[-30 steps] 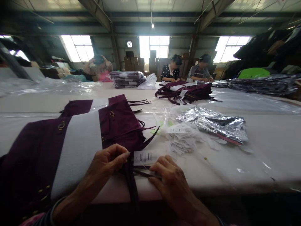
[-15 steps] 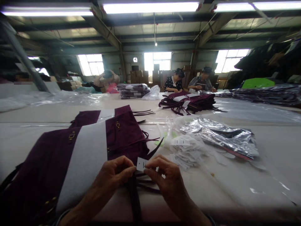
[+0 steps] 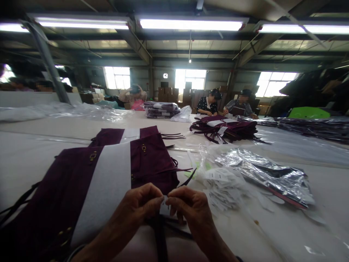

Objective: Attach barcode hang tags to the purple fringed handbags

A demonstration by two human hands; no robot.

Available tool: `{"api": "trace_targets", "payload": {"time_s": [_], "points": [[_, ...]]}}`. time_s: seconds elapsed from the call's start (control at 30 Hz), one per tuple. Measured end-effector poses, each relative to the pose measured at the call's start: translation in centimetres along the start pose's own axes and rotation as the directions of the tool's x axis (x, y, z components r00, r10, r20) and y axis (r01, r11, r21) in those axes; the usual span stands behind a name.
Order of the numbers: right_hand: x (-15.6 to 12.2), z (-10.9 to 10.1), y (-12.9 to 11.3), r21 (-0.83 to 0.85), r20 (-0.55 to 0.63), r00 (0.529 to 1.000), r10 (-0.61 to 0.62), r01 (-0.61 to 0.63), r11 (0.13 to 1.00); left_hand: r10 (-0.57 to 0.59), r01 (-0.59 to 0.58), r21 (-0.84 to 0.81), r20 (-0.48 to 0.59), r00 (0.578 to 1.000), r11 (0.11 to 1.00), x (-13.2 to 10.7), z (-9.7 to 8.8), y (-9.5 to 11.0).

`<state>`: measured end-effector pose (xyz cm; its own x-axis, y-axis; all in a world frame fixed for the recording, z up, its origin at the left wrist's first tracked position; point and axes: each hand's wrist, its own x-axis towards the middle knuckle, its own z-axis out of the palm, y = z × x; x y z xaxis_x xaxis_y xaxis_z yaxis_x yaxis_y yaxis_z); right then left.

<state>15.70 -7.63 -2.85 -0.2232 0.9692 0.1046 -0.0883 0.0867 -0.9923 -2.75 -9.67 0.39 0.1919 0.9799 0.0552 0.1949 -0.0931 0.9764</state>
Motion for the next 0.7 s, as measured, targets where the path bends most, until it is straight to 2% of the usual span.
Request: {"api": "trace_targets", "payload": {"time_s": [0.23, 0.4, 0.53, 0.7], "points": [[0.1, 0.1, 0.6, -0.040, 0.023, 1.000, -0.002, 0.002, 0.999, 0.029, -0.029, 0.000, 0.002, 1.000, 1.000, 0.0, 0.2, -0.9], [0.1, 0.4, 0.9, -0.014, 0.022, 0.999, 0.042, -0.042, 0.999, 0.024, -0.024, 0.005, -0.005, 1.000, 1.000, -0.1, 0.4, -1.5], [0.2, 0.2, 1.4, 0.039, -0.006, 0.997, 0.082, -0.082, 0.996, 0.029, -0.027, 0.080, -0.029, 0.999, 0.996, -0.2, 0.5, -1.7], [0.4, -0.3, 2.3, 0.024, 0.056, 0.994, 0.096, -0.097, 0.995, 0.006, 0.002, 0.141, -0.051, 0.999, 0.990, 0.0, 0.8, -2.0]]}}
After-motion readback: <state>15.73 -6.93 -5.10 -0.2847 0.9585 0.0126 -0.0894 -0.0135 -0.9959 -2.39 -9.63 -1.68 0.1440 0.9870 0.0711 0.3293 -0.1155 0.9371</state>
